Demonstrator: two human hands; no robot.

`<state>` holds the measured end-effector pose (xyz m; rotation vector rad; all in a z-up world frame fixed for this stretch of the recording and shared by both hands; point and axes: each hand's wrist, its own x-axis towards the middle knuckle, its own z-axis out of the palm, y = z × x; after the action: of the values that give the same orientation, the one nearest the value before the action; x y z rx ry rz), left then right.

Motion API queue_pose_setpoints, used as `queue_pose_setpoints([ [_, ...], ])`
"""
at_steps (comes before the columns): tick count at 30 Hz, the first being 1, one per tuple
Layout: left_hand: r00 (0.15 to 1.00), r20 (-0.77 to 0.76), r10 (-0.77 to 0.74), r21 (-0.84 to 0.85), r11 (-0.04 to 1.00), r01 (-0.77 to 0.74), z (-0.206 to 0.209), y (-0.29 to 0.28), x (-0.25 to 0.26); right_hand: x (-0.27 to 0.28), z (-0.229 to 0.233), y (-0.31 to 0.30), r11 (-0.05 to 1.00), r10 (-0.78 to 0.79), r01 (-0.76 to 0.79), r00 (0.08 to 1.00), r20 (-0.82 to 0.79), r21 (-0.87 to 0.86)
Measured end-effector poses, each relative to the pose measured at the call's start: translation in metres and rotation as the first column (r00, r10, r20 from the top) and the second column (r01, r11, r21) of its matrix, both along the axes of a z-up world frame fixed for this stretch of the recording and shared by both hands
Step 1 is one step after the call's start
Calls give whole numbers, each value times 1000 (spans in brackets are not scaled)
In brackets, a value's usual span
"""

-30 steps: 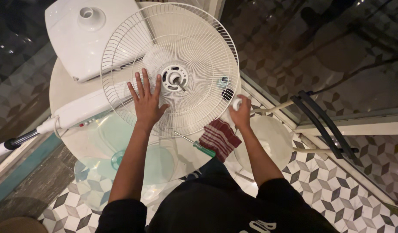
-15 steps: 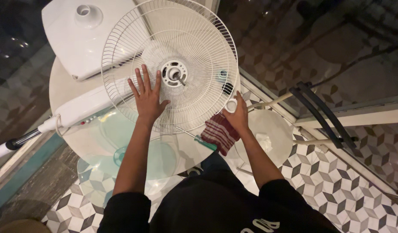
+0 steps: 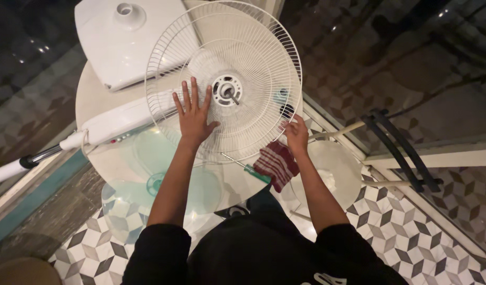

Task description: The person disassembles a standing fan by removing the front grille, fan blades, and rear grille. They place the removed parts on the floor and table, then use a screwdriver on the fan's neck assembly.

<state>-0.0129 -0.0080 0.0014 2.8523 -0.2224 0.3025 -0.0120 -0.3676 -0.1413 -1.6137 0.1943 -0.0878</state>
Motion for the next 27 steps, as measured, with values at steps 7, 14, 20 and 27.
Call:
queue_pose_setpoints([
  [7, 1000, 18, -12, -7, 1000, 12, -12, 3, -6, 2, -2, 10, 993, -8, 16, 997, -72, 113],
  [14, 1000, -14, -15, -15, 1000, 14, -18, 2, -9, -1, -7, 8, 987, -32, 60, 982, -184, 150],
  [20, 1000, -15, -18, -33, 999, 18, -14, 1, -16, -2, -6, 7, 974, -24, 63, 984, -175, 219],
  [27, 888, 52, -457, 75, 888, 453, -50, -77, -66, -6, -2, 2, 976, -57, 98, 977, -203, 195],
])
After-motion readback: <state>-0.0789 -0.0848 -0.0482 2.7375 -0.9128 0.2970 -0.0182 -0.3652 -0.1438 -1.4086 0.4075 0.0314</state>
